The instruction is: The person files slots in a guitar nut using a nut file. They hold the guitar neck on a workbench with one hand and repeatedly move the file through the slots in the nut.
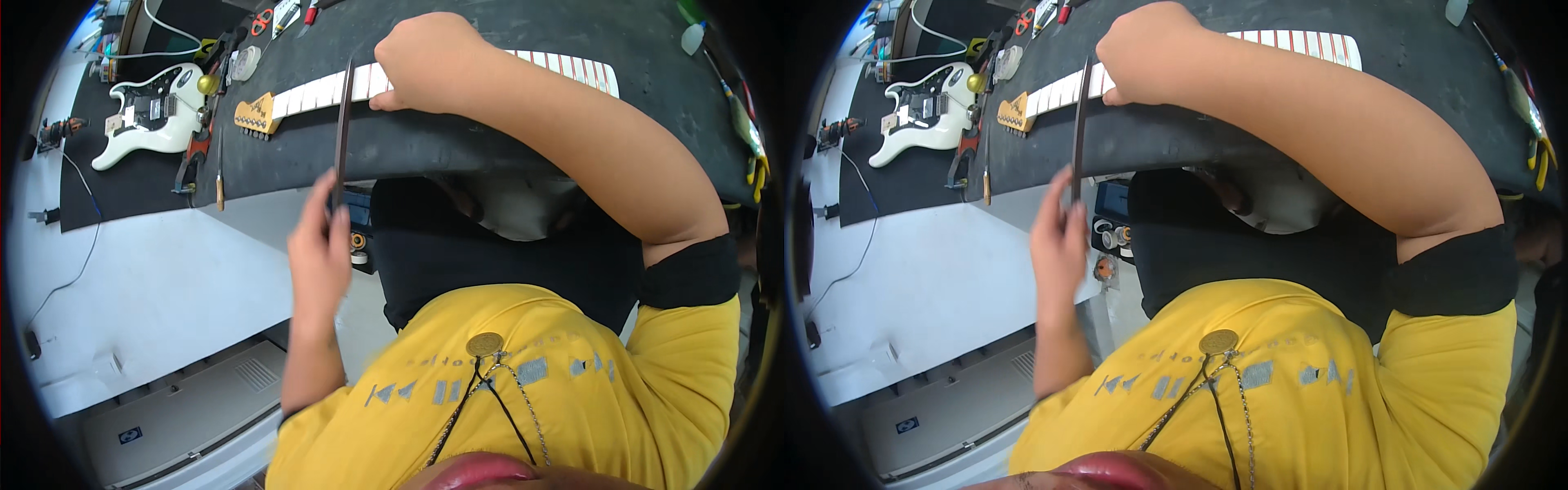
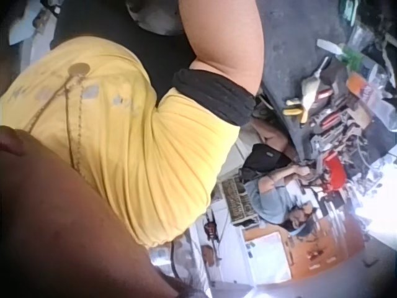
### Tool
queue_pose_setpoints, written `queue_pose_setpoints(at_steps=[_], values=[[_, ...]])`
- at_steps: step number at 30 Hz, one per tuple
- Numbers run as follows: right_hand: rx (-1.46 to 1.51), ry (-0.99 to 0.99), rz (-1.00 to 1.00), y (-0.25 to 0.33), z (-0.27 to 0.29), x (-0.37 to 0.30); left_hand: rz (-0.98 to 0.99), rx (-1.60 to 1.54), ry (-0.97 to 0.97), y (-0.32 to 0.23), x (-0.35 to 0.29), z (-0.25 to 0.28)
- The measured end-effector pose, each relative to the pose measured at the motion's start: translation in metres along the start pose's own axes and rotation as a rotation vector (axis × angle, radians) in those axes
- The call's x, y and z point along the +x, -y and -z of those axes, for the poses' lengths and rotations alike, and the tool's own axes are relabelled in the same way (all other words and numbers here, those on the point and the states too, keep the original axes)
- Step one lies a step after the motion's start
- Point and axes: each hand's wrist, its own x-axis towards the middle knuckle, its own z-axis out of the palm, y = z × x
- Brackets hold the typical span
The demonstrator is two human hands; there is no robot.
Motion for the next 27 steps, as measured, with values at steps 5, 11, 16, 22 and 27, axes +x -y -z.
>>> queue_pose_setpoints(at_steps=[5,11,16,22,27], values=[[0.003,0.025,0.024,0.004,0.002,0.001,-0.035,0.120,-0.043,-0.018,-0.030,0.000],[0.016,-0.037,0.059,0.007,0.002,0.009,-0.027,0.327,0.024,-0.064,0.111,0.011],[0.033,-0.034,0.012,-0.007,-0.009,0.001,-0.171,0.203,-0.080,-0.011,0.013,-0.014],[0.012,-0.065,0.031,0.000,-0.011,0.006,-0.028,0.123,-0.064,-0.012,0.001,-0.011],[0.003,-0.022,0.017,0.009,0.003,0.008,-0.018,0.239,0.044,-0.059,0.118,0.008]])
